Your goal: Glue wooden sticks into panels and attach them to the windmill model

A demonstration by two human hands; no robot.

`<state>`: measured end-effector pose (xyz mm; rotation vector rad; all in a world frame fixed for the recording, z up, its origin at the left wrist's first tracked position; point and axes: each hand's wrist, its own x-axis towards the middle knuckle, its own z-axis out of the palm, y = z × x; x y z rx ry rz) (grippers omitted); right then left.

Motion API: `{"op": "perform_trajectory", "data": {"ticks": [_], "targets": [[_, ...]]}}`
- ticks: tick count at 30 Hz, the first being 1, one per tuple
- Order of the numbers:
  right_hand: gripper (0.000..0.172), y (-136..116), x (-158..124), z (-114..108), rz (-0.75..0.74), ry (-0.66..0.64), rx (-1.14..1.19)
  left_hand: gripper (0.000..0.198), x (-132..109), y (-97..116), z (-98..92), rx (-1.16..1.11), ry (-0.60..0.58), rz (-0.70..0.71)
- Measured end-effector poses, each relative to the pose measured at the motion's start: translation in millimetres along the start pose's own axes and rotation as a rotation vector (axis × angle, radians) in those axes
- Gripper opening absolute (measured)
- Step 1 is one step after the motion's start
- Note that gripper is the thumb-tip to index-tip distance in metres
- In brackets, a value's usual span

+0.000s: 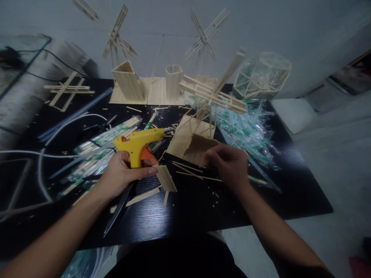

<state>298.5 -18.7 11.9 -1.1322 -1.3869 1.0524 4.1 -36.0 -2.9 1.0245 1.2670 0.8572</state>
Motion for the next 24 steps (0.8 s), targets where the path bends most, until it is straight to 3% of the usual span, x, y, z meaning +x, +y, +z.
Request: {"op": "perform_trajectory", "data": {"ticks": [3,7,11,12,16,24], "targets": [[0.007,2.5,-1.3,2.4,-0.086,-0.185,-0.085,0.027,0.8,3.2,2.7,0.001,-0.003,-0.011],[0.012,4.2,-6.9,9.6,-0.158,-0.476,-0.043,0.022,0.7,10.0,7.0,0.037,-0.016,0.03],[0.032,6.3,-20.0,26.2,0.137,-0.572,0.098,0.018,-2.1,14.4,13.4,0.086,-0.013,0.046],[0.037,7.3,-23.4,30.7,0.203,-0.576,0.132,0.019,-2.8,14.9,15.5,0.091,-0.003,0.031],[0.019,12.3,-29.8,41.4,0.294,-0.553,0.131,0.025,-3.8,16.9,22.1,0.098,0.024,-0.001],[0.024,21.9,-16.0,31.6,0.44,-0.415,0.402,0.04,-3.5,22.6,4.3,0.111,0.118,0.2]]}}
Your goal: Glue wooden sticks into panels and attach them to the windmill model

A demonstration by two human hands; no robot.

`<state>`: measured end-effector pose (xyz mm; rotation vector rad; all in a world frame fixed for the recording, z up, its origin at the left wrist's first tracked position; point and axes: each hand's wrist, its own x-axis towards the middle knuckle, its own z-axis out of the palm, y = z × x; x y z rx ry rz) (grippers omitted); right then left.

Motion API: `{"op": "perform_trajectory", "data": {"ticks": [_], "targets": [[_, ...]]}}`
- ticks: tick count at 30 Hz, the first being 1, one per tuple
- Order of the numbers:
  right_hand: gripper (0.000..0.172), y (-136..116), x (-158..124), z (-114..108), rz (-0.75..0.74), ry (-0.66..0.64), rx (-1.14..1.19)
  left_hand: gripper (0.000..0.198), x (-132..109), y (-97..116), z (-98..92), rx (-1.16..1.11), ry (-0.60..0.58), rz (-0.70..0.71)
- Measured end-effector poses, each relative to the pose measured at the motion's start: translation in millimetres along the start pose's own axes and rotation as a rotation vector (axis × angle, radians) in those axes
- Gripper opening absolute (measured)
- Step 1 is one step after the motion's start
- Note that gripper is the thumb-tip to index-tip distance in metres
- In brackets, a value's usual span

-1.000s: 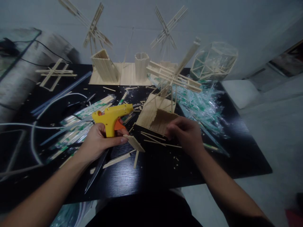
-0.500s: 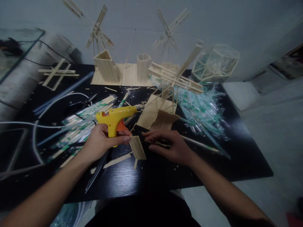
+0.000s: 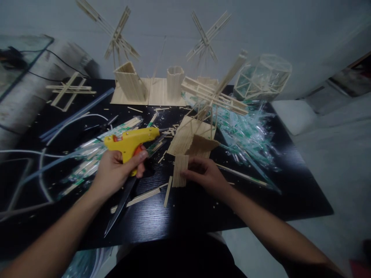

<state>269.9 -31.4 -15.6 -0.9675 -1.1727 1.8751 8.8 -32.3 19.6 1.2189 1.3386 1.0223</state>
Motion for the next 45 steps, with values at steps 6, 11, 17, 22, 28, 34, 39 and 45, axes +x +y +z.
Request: {"op": "perform_trajectory", "data": {"ticks": [6,11,17,22,28,34,39,45], "targets": [[0.027,-4.5,1.0,-6.3,0.008,0.134,0.157,0.053,-0.4,-6.6,-18.4,-0.073,-0.194,0.069],[0.026,-6.7,0.2,-7.4,0.017,0.174,0.189,0.053,-2.4,-9.0,-23.7,0.045,-0.346,0.044],[0.024,-7.2,0.7,-9.0,0.011,0.153,0.2,0.054,-1.3,-3.3,-20.5,0.099,-0.378,-0.011],[0.025,-8.1,0.5,-8.7,0.017,0.148,0.208,0.055,-0.9,-2.0,-17.6,0.075,-0.348,-0.034],[0.025,-7.8,0.2,-8.8,0.011,0.117,0.206,0.052,-1.6,-3.9,-17.5,0.048,-0.342,-0.042],[0.024,-7.1,0.8,-8.5,0.017,0.128,0.228,0.053,-2.1,-2.2,-16.6,0.046,-0.327,-0.052],[0.027,-10.6,0.3,-6.7,0.027,0.128,0.22,0.058,-2.3,-3.9,-17.3,0.071,-0.313,-0.082],[0.024,-9.9,0.5,-7.2,0.027,0.099,0.226,0.056,-1.4,-9.6,-20.6,0.078,-0.338,-0.058]]}}
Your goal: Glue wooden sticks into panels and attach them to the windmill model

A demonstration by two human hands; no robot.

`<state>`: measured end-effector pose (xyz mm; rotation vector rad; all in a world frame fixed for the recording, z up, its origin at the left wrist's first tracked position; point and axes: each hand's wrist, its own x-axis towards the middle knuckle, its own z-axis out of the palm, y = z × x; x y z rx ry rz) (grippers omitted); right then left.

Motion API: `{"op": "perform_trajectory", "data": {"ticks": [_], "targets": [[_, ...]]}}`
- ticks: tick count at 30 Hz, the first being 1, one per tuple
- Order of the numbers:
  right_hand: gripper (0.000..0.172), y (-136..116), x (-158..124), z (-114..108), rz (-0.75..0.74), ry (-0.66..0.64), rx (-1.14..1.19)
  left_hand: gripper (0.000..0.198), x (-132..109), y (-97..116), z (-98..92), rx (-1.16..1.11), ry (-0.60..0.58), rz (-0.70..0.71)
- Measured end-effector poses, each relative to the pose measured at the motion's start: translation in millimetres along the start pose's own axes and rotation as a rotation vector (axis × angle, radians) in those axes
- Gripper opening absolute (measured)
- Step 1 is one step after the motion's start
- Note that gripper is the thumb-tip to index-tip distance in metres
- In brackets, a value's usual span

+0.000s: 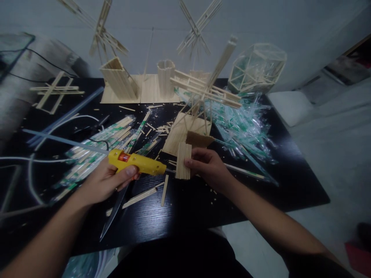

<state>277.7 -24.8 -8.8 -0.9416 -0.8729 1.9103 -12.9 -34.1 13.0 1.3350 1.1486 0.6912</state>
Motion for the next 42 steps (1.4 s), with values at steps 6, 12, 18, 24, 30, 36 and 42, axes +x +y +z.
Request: {"op": "perform_trajectory", "data": {"ticks": [6,12,18,24,30,36,42], "targets": [[0.023,2.2,-0.3,-0.4,0.015,-0.021,0.003,0.056,-0.2,-1.9,0.0,-0.003,0.001,0.004],[0.023,3.0,-0.5,0.3,0.014,-0.045,-0.004,0.055,-0.9,-5.7,-2.8,0.018,-0.005,0.018],[0.022,4.7,-0.1,0.2,0.033,-0.071,0.0,0.054,-0.5,-8.8,-3.9,0.034,0.028,0.029],[0.022,3.8,-1.0,1.7,0.053,-0.082,-0.003,0.06,1.5,-14.9,-5.0,0.02,0.066,0.034],[0.026,3.7,-1.6,3.9,0.059,-0.094,-0.015,0.057,0.1,-20.6,-7.6,0.009,0.072,0.03],[0.026,2.4,-2.3,5.5,0.069,-0.118,-0.012,0.052,-0.3,-23.2,-9.6,-0.006,0.082,0.034],[0.024,3.5,-2.7,3.4,0.077,-0.142,-0.033,0.051,-0.3,-23.3,-9.5,-0.019,0.097,0.042]]}}
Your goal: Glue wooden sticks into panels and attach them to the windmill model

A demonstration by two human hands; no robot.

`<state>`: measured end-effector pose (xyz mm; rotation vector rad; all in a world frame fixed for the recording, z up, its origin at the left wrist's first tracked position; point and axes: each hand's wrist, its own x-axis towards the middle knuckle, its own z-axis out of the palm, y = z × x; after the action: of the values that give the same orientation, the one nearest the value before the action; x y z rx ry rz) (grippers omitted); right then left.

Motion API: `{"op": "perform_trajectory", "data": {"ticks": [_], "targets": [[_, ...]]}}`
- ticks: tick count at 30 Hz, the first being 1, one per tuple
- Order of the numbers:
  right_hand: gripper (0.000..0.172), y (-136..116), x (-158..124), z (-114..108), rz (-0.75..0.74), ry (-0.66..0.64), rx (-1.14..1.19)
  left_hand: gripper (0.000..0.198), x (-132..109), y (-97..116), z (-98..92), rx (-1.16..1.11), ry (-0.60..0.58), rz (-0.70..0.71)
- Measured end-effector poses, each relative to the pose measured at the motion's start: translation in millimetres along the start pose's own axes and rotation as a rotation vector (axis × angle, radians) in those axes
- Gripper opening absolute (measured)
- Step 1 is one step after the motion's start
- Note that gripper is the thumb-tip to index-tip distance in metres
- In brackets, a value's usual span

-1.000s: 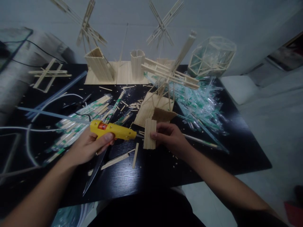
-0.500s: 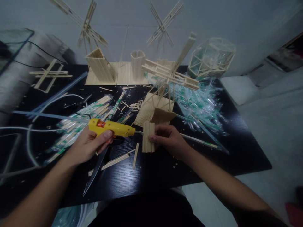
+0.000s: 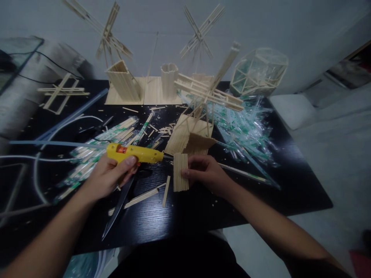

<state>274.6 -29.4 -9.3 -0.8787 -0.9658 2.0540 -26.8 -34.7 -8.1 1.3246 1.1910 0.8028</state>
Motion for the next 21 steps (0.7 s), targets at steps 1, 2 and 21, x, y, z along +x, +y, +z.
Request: {"op": "perform_trajectory", "data": {"ticks": [1,2,21], "targets": [[0.024,0.1,0.0,-0.2,0.001,-0.002,-0.001,0.05,0.3,-0.6,0.1,-0.001,0.008,0.0],[0.024,0.2,0.1,-0.4,0.004,-0.004,-0.001,0.05,0.6,-1.0,0.3,-0.001,0.015,-0.001],[0.024,-3.8,0.6,-4.1,-0.025,0.015,-0.064,0.068,22.5,35.3,-25.9,0.766,0.353,-0.457]]}}
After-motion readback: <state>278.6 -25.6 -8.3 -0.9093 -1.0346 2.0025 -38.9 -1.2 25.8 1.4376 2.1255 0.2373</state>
